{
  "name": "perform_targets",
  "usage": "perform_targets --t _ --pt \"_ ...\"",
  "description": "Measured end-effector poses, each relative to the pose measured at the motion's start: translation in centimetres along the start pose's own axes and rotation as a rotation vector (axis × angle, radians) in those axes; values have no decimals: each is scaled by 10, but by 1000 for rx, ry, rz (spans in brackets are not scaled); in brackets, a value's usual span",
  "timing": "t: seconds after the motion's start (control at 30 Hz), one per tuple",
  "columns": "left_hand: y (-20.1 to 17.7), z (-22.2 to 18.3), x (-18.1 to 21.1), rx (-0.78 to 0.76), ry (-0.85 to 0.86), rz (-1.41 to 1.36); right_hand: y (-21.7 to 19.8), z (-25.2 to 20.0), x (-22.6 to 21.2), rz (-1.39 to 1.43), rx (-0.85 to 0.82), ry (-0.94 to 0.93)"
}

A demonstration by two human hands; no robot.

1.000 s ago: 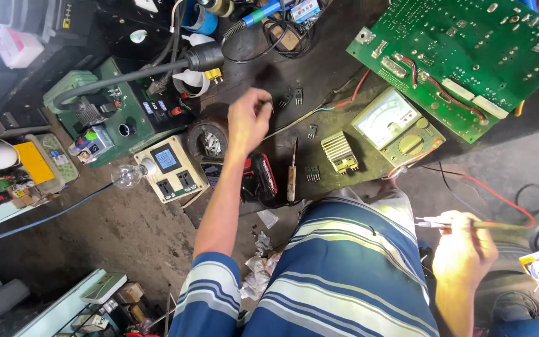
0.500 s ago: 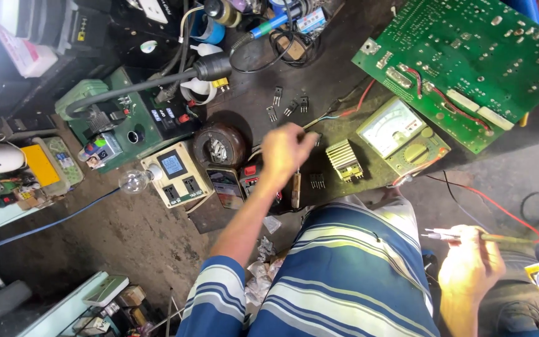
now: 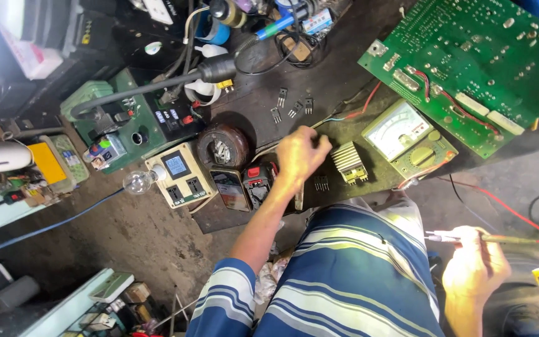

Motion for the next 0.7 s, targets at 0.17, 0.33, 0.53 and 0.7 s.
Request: perform_targets --t 0.17,0.33,0.53,0.7 --pt "-17 21 -16 112 18 -9 4 -1 0 24 7 5" --pt "-22 30 -31 233 161 -16 6 -3 -10 -32 53 65" --pt "-40 30 -40 203 -58 -176 -3 2 0 -11 55 57" --pt "-38 35 -52 152 -105 -211 -5 5 7 -30 46 23"
Point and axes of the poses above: each hand's wrist, its own z-axis towards the middle knuckle, its own y-axis out of the palm, x = y × z, the point moved 1 cm from there along z, towards the middle knuckle, and after that the axes turned 7 degrees about -y, right-handed, at the moved point
